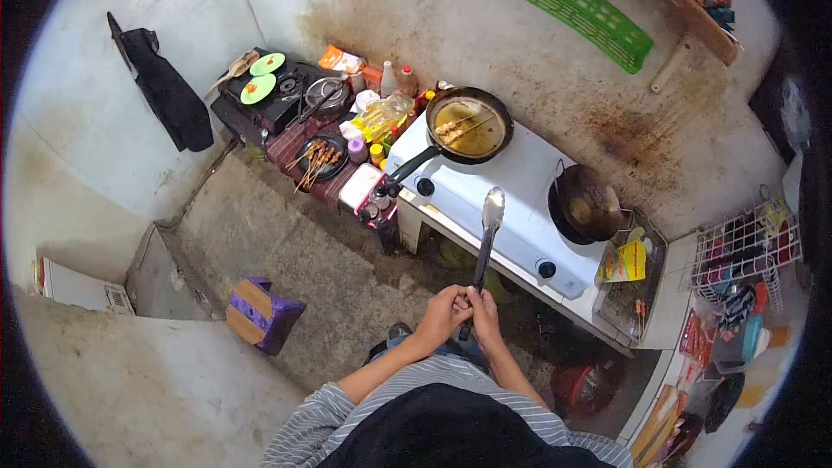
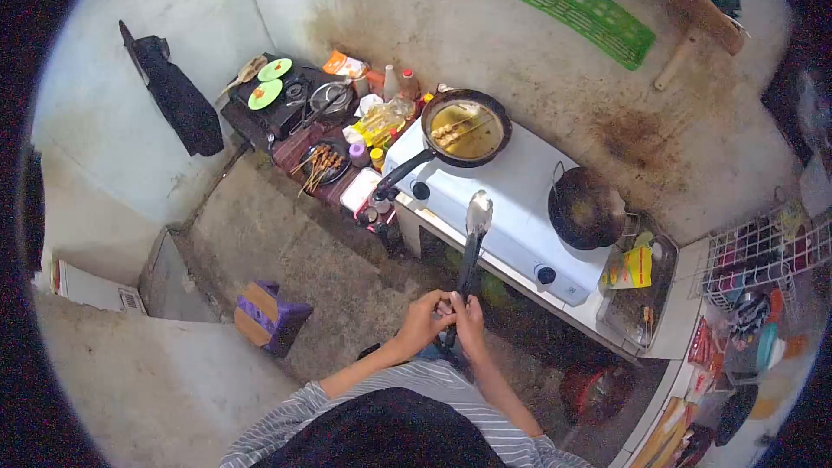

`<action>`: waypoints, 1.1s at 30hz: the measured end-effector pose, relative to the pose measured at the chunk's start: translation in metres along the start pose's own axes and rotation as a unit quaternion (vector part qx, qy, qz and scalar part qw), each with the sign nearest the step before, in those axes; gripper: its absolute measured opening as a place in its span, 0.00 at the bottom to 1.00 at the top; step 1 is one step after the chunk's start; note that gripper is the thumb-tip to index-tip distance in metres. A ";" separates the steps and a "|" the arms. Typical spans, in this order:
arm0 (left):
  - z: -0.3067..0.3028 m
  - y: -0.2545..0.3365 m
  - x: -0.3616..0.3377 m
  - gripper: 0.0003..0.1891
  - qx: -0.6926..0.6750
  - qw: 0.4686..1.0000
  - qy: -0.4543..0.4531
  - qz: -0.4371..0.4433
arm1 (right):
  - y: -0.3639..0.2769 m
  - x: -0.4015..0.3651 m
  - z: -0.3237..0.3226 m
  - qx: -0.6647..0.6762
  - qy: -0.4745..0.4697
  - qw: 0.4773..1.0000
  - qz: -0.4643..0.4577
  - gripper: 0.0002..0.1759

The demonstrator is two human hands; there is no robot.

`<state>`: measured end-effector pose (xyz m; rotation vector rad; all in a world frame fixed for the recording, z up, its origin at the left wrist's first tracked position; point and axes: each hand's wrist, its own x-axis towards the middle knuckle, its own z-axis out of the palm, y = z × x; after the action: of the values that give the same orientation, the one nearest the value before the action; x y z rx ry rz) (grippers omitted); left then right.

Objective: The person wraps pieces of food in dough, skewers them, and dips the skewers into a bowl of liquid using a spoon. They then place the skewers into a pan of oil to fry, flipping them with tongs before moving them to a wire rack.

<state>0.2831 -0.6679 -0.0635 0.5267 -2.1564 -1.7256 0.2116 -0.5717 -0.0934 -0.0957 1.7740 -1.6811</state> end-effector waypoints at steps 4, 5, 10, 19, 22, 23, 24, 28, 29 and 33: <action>-0.015 -0.003 0.015 0.21 -0.018 1.000 -0.014 0.019 | -0.024 0.027 0.002 0.048 0.005 0.999 -0.011 0.17; -0.021 -0.007 0.020 0.22 -0.012 0.999 -0.026 0.020 | -0.037 0.037 -0.002 0.047 0.009 0.999 -0.003 0.16; -0.051 -0.114 0.041 0.15 -0.056 0.988 -0.020 -0.141 | -0.092 0.103 -0.036 -0.071 0.022 0.995 -0.073 0.17; -0.134 -0.332 0.028 0.18 0.336 0.845 -0.212 -0.358 | -0.162 0.178 -0.074 -0.458 0.122 0.843 -0.252 0.26; -0.147 -0.314 0.061 0.23 0.359 0.737 -0.336 -0.464 | -0.164 0.183 -0.087 -0.448 0.114 0.860 -0.217 0.27; -0.142 -0.341 0.076 0.24 0.442 0.728 -0.399 -0.340 | -0.162 0.183 -0.090 -0.443 0.132 0.861 -0.209 0.27; -0.141 -0.354 0.090 0.25 0.510 0.700 -0.455 -0.206 | -0.155 0.181 -0.093 -0.426 0.146 0.873 -0.188 0.26; -0.105 -0.292 0.176 0.26 0.466 0.756 -0.387 -0.248 | -0.121 0.158 -0.103 -0.356 0.176 0.911 -0.113 0.29; -0.094 -0.287 0.194 0.27 0.441 0.774 -0.402 -0.210 | -0.112 0.148 -0.103 -0.358 0.184 0.910 -0.098 0.29; -0.036 -0.222 0.245 0.25 0.287 0.766 -0.528 -0.228 | -0.066 0.101 -0.090 -0.373 0.253 0.891 -0.041 0.29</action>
<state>0.1034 -0.8602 -0.2661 0.1921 -3.7027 -1.7706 0.0622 -0.5554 -0.0817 -0.0723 2.7757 -1.0245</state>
